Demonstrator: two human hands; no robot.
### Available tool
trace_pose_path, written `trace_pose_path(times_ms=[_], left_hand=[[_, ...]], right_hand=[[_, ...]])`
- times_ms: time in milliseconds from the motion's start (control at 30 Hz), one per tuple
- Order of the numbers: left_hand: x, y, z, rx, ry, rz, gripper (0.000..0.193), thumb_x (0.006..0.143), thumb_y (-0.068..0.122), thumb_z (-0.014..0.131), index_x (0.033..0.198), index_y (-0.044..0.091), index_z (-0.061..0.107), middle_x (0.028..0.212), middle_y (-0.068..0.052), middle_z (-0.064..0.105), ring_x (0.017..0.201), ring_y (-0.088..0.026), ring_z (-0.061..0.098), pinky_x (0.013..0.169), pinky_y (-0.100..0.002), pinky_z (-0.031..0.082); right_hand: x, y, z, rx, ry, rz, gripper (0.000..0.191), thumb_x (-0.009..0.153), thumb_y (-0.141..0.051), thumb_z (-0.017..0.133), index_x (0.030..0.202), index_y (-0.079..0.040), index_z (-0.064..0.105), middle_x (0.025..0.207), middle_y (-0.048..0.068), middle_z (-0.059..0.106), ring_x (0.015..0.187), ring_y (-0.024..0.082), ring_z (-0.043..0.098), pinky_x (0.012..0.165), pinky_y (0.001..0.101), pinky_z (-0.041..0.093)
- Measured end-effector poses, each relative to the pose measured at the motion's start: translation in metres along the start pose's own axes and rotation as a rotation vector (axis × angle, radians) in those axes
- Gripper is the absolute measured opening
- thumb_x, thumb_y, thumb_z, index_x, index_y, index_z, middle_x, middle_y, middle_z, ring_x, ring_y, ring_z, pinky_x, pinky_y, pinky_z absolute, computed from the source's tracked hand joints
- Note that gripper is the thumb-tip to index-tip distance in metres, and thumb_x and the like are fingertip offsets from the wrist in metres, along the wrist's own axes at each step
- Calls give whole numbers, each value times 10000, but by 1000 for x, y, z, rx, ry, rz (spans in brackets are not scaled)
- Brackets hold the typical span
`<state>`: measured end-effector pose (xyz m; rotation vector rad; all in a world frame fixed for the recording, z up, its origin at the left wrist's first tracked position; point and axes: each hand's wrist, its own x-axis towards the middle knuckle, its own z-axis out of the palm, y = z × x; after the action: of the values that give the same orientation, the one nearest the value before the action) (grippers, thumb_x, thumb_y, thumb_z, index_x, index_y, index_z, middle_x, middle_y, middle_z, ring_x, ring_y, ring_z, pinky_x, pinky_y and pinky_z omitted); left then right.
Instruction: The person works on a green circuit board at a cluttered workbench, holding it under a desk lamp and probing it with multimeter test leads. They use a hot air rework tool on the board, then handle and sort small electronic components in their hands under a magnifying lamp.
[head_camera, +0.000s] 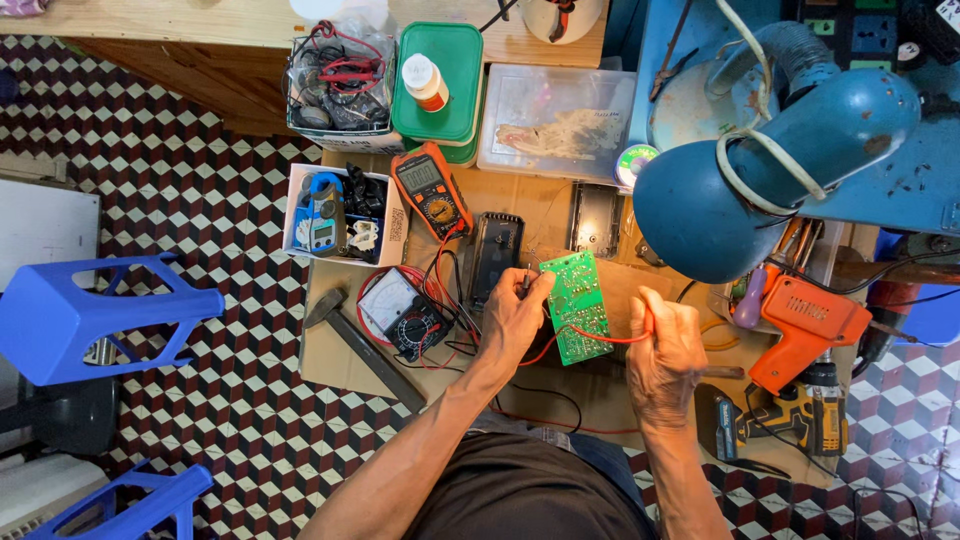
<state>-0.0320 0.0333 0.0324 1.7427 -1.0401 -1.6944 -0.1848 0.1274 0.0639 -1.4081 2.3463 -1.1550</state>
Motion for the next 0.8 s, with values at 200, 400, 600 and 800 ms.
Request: trace_pose_path(times_ms=[200,400,600,800], left_hand=[[-12,5,8,-39,-19,-21,391,890,393,715,961,22,614,717,5,579,539,-89,557,486,-263,443],[-10,10,9,4,-38,-16,407,889,410,714,947,24,600,693,-15,577,516,-96,555,471,-265,433],[-3,9,-4,-77,-136,38,451,913,451,670,1090,41,600,764,-4,578,539,-79,517,466,-253,387],[14,2,-27,-169,-219,76,451,1018,474,480,1190,73,592,862,16,633,596,-48,463,483,-214,316]], right_hand=[[9,-26,19,891,0,509,272,1047,-171,584,1259,-11,642,1183,75,719,1015,134,732,935,279,578],[9,-28,37,685,-33,460,226,1016,-140,671,1174,21,665,1093,95,720,969,108,670,867,266,549],[12,-14,45,717,-57,513,184,999,-145,662,1118,-5,658,1057,63,729,933,95,657,824,249,542],[16,-7,44,701,-74,472,157,1014,-130,661,1103,-1,655,1056,67,716,948,102,645,835,252,532]])
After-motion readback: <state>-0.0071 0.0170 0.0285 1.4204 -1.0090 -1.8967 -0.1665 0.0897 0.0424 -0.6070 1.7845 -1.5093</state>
